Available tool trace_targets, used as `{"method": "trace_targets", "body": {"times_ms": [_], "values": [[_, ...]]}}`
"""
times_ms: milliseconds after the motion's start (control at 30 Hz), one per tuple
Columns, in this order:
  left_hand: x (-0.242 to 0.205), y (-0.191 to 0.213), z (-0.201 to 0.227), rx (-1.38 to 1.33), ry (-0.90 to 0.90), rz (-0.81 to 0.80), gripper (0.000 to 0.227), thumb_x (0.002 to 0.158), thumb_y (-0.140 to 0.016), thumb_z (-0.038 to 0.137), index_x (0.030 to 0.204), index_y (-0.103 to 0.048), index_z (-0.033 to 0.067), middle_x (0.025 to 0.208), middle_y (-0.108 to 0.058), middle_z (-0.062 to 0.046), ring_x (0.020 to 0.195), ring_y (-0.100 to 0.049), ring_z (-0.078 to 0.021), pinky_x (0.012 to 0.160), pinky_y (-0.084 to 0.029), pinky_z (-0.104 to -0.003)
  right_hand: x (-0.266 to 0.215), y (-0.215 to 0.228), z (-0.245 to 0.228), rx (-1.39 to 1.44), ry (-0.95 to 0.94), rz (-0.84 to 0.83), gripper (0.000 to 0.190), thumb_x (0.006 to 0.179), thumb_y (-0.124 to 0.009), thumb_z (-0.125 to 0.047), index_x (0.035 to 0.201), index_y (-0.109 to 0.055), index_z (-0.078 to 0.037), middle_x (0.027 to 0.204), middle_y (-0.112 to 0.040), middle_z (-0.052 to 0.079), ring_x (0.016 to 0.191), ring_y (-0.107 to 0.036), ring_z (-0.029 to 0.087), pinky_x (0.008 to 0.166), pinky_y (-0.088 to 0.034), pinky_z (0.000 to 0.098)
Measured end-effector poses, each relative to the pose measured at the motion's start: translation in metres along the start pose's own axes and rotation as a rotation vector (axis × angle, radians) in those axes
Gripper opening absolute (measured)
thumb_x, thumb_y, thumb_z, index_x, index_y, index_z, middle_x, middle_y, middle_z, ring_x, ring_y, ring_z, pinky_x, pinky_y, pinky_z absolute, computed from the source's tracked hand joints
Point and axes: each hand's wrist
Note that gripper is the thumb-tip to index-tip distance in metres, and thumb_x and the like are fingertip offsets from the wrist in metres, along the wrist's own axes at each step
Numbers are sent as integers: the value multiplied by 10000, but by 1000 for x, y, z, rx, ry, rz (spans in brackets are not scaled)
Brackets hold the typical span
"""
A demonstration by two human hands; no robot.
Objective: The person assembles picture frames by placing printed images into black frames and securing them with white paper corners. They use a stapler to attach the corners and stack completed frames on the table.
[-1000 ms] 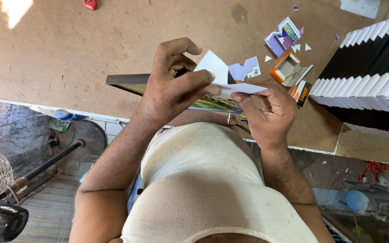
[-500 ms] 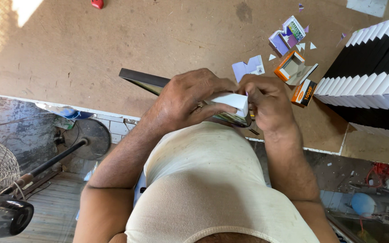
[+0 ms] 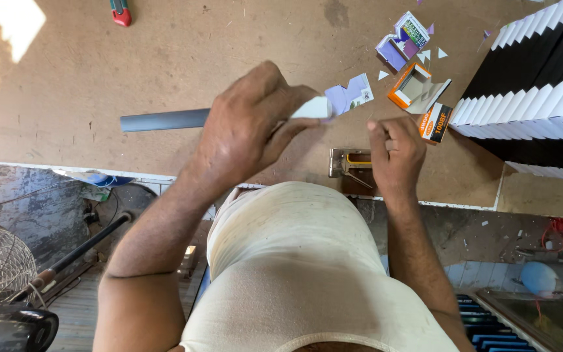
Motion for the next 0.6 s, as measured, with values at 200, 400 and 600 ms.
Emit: {"method": "trace_targets", "body": {"times_ms": [200, 400, 600], "values": [[-53, -132, -44, -1, 110, -161, 256, 802, -848, 243, 931, -692, 87, 913, -601, -64, 851, -646, -247, 790, -544, -431, -69, -20, 57, -305, -47, -365, 651, 651, -898, -278, 1223, -686, -51, 1212, -613, 177, 1098, -527, 385, 898, -483, 496], [-95, -228, -93, 77, 33, -131, 210, 836, -829, 208, 921, -676, 90, 926, -597, -69, 855, -643, -254, 754, -533, -416, -75, -20, 72, -491, 198, -436, 606, 643, -913, -321, 1180, -725, -113, 1121, -663, 84, 1110, -564, 317, 971, -462, 513], [-94, -223, -101, 61, 83, -231, 231, 862, -801, 301, 983, -729, 118, 1125, -635, -103, 1084, -578, -265, 888, -440, -474, -46, -37, 80, -345, -262, -864, 464, 722, -829, -422, 933, -698, -31, 949, -717, 184, 930, -674, 379, 793, -540, 504]]}}
Point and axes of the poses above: each hand's wrist, its own x-axis towards the middle knuckle, its own y-axis out of the back of the hand, z = x × y
